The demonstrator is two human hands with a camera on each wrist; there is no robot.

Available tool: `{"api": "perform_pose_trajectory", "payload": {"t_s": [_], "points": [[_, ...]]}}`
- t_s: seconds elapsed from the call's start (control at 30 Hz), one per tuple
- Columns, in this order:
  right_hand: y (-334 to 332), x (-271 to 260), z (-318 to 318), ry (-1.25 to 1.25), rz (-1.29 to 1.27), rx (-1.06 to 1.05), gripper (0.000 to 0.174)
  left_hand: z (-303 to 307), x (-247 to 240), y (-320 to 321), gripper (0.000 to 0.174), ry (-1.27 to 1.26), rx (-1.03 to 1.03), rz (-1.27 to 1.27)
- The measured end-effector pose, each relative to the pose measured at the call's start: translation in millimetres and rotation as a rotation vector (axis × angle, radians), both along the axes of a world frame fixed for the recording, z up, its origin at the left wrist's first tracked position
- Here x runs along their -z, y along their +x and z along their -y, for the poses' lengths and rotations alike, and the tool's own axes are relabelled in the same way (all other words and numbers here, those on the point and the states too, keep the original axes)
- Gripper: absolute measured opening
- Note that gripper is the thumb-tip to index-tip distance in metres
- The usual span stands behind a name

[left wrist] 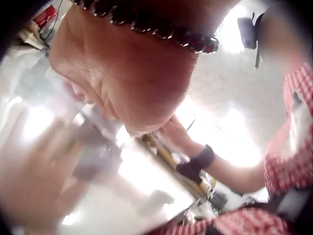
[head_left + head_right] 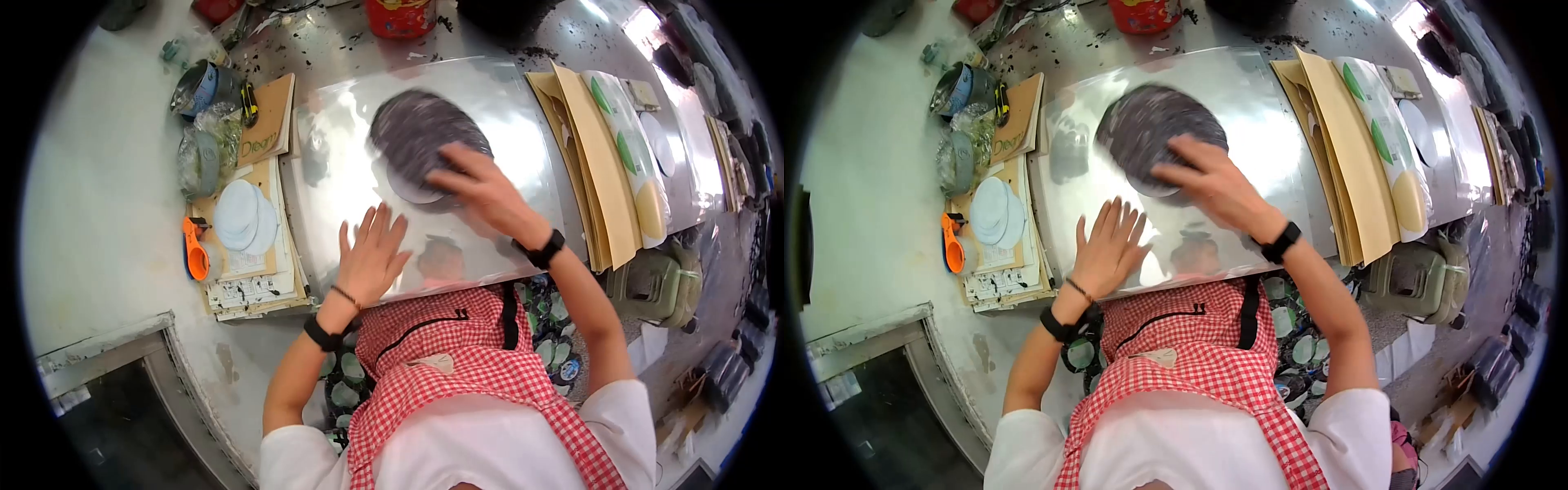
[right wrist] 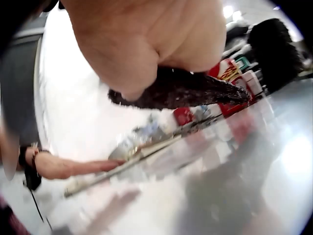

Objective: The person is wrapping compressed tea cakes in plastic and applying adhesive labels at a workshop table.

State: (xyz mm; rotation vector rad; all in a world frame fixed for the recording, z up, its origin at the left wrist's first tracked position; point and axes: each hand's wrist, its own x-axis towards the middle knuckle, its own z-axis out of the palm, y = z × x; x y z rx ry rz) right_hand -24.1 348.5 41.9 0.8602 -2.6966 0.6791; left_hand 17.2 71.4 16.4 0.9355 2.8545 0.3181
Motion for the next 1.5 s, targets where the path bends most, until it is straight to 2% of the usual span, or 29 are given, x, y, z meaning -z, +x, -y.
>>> {"api": "perform_pose_trajectory", "payload": {"t_s": [0.03, 0.1, 0.23, 0.3, 0.37, 0.4, 0.47, 0.57, 0.63, 0.67, 0.7, 0.73, 0.77, 0.8, 0.87, 0.93, 0.97, 1.07, 1.1, 1.13, 1.2, 1.33, 1.4, 1.43, 1.5], "points": [[-3.3, 14.6, 4.7, -0.007, -0.005, 0.013, 0.044, 10.7, 8.4, 8.5, 0.057, -0.067, -0.017, -0.005], [-3.7, 39.2, 13.9, 0.272, 0.064, -0.223, 0.043, 24.3, 22.5, 13.9, 0.056, -0.029, 0.023, -0.038], [1.9, 39.5, 8.6, 0.357, 0.125, -0.171, 0.043, 32.9, 32.4, 10.1, 0.053, 0.031, 0.076, -0.061], [4.9, 44.7, 3.0, 0.328, 0.146, -0.149, 0.044, 42.7, 30.7, 2.8, 0.051, 0.056, 0.088, -0.051], [3.3, 46.3, -1.1, 0.293, 0.183, -0.169, 0.046, 67.1, 25.7, -9.8, 0.044, 0.347, 0.259, 0.283], [4.2, 45.6, -2.8, 0.246, 0.232, -0.197, 0.049, 71.9, 6.9, -7.6, 0.038, 0.247, 0.223, 0.293], [4.2, 44.2, -3.3, 0.242, 0.253, -0.179, 0.052, 78.4, 23.2, 5.0, 0.038, 0.202, 0.160, 0.305], [-2.1, 54.4, -5.0, 0.115, 0.232, -0.269, 0.055, 76.7, 19.6, 4.0, 0.038, 0.159, 0.211, 0.332], [1.1, 61.8, -10.8, 0.062, 0.180, -0.275, 0.057, 82.5, 19.8, 1.2, 0.047, 0.157, 0.204, 0.431], [4.7, 55.8, -16.8, 0.051, 0.111, -0.236, 0.057, 86.5, 24.3, -3.0, 0.050, 0.246, 0.246, 0.386], [14.0, 69.8, 1.3, 0.004, 0.108, -0.265, 0.056, 108.1, 27.1, 18.2, 0.055, 0.186, 0.208, 0.411], [18.7, 82.2, 14.7, -0.030, 0.087, -0.322, 0.056, 114.1, 23.4, 41.7, 0.043, 0.180, 0.192, 0.217], [7.8, 72.5, -14.8, 0.048, 0.077, -0.246, 0.056, 94.9, 42.9, 9.5, 0.045, 0.180, 0.269, 0.142], [13.5, 72.6, 4.1, 0.013, 0.157, -0.261, 0.056, 111.1, 44.1, 23.6, 0.047, 0.125, 0.217, 0.126], [15.0, 70.6, -1.9, 0.027, 0.200, -0.221, 0.057, 94.1, 27.9, 25.0, 0.029, 0.173, 0.289, 0.059], [15.3, 77.5, 0.2, 0.029, 0.198, -0.227, 0.064, 97.8, 34.9, 24.7, 0.017, 0.321, 0.309, 0.152], [14.6, 81.8, -5.8, 0.033, 0.167, -0.199, 0.070, 97.1, 36.3, 17.0, 0.012, 0.431, 0.194, 0.357], [13.7, 65.9, -8.5, 0.053, 0.158, -0.163, 0.072, 101.3, 44.0, 7.5, 0.014, 0.333, 0.256, 0.257], [14.9, 66.3, -8.7, 0.053, 0.149, -0.165, 0.072, 91.8, 28.2, 12.5, 0.022, 0.197, 0.300, 0.169], [13.3, 67.4, -7.7, 0.054, 0.148, -0.165, 0.072, 89.3, 32.2, 18.2, 0.022, 0.198, 0.300, 0.168], [14.1, 65.6, -7.7, 0.041, 0.164, -0.159, 0.072, 84.6, 38.9, 27.0, 0.031, 0.347, 0.145, 0.013], [12.1, 64.4, -6.7, 0.039, 0.148, -0.148, 0.071, 83.6, 29.0, 14.6, 0.038, 0.398, 0.165, 0.036], [11.3, 64.5, -6.9, 0.039, 0.144, -0.153, 0.072, 88.4, 17.5, -0.7, 0.036, 0.326, 0.372, 0.056], [11.5, 65.6, -7.6, 0.038, 0.141, -0.152, 0.072, 87.5, 18.1, -0.1, 0.036, 0.324, 0.373, 0.053], [10.5, 67.4, -7.2, 0.025, 0.146, -0.155, 0.072, 86.0, 23.5, 1.7, 0.026, 0.259, 0.010, 0.234]]}}
